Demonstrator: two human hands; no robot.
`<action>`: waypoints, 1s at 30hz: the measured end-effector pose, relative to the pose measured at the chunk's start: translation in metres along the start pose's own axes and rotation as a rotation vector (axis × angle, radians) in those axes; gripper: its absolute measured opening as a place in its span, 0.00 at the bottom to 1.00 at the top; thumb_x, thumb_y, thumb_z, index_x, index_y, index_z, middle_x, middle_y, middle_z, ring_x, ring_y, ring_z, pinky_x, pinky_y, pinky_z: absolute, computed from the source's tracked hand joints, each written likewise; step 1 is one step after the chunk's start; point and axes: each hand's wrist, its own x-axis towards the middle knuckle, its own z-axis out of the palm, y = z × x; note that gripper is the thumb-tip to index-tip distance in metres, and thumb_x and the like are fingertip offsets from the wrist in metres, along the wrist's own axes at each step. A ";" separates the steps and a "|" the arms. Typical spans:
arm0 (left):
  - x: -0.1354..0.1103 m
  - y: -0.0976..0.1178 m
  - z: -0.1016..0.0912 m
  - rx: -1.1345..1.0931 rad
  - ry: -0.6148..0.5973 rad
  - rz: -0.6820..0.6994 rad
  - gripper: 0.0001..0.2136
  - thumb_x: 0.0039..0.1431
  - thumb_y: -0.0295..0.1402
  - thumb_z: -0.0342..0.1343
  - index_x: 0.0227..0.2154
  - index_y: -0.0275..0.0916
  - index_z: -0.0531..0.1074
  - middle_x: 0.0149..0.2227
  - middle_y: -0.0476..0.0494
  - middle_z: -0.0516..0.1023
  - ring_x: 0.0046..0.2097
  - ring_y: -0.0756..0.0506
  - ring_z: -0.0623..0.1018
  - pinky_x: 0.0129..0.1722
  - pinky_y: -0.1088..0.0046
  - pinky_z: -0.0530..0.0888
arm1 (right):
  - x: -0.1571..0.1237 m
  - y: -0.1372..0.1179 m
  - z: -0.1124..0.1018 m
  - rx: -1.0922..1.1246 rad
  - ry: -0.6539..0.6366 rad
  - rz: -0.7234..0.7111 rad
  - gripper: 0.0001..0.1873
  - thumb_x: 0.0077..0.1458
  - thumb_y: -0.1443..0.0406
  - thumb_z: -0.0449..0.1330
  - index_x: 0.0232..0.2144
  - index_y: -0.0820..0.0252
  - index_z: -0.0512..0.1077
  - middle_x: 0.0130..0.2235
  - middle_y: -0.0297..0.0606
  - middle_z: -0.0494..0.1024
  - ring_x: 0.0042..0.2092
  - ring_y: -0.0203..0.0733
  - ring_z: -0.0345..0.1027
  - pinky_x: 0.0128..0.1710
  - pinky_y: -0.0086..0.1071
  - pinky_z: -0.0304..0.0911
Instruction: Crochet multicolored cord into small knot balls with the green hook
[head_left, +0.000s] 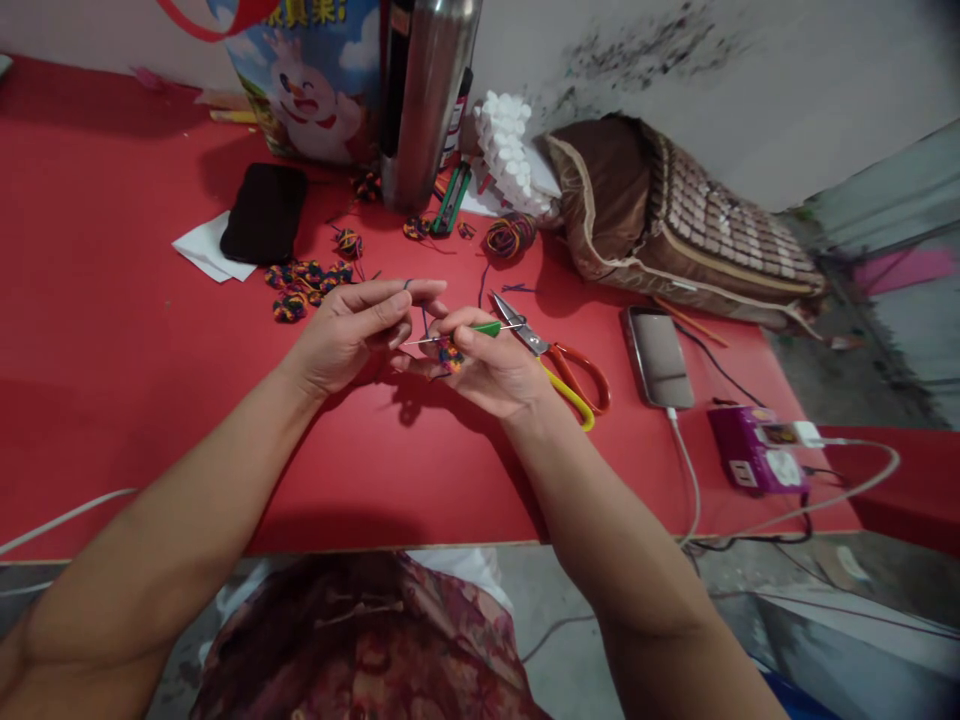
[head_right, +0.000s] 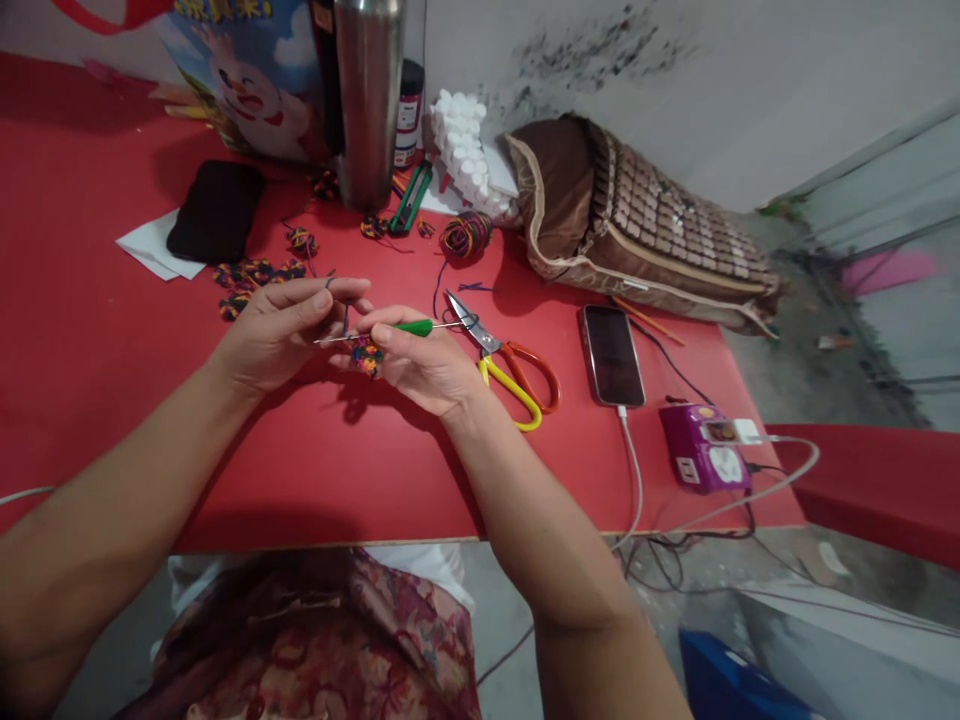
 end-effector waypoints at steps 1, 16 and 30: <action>0.000 -0.001 0.000 0.011 0.002 0.004 0.16 0.56 0.47 0.82 0.44 0.47 0.93 0.39 0.43 0.88 0.28 0.54 0.68 0.28 0.79 0.71 | 0.001 0.000 0.000 -0.027 0.022 -0.014 0.13 0.49 0.57 0.86 0.32 0.51 0.89 0.35 0.27 0.89 0.38 0.34 0.85 0.53 0.38 0.86; 0.001 -0.004 -0.006 0.778 -0.085 0.392 0.19 0.73 0.45 0.64 0.27 0.39 0.81 0.30 0.44 0.77 0.34 0.46 0.76 0.35 0.68 0.71 | 0.000 -0.006 -0.007 -0.134 0.202 -0.128 0.17 0.44 0.52 0.86 0.31 0.48 0.86 0.33 0.27 0.87 0.38 0.36 0.80 0.48 0.36 0.79; -0.005 0.012 0.027 -0.478 0.095 -0.291 0.32 0.72 0.44 0.69 0.16 0.36 0.64 0.22 0.52 0.59 0.21 0.55 0.57 0.17 0.81 0.55 | 0.007 0.011 -0.002 0.143 0.190 -0.105 0.14 0.47 0.59 0.86 0.32 0.48 0.85 0.32 0.20 0.87 0.34 0.28 0.78 0.38 0.22 0.75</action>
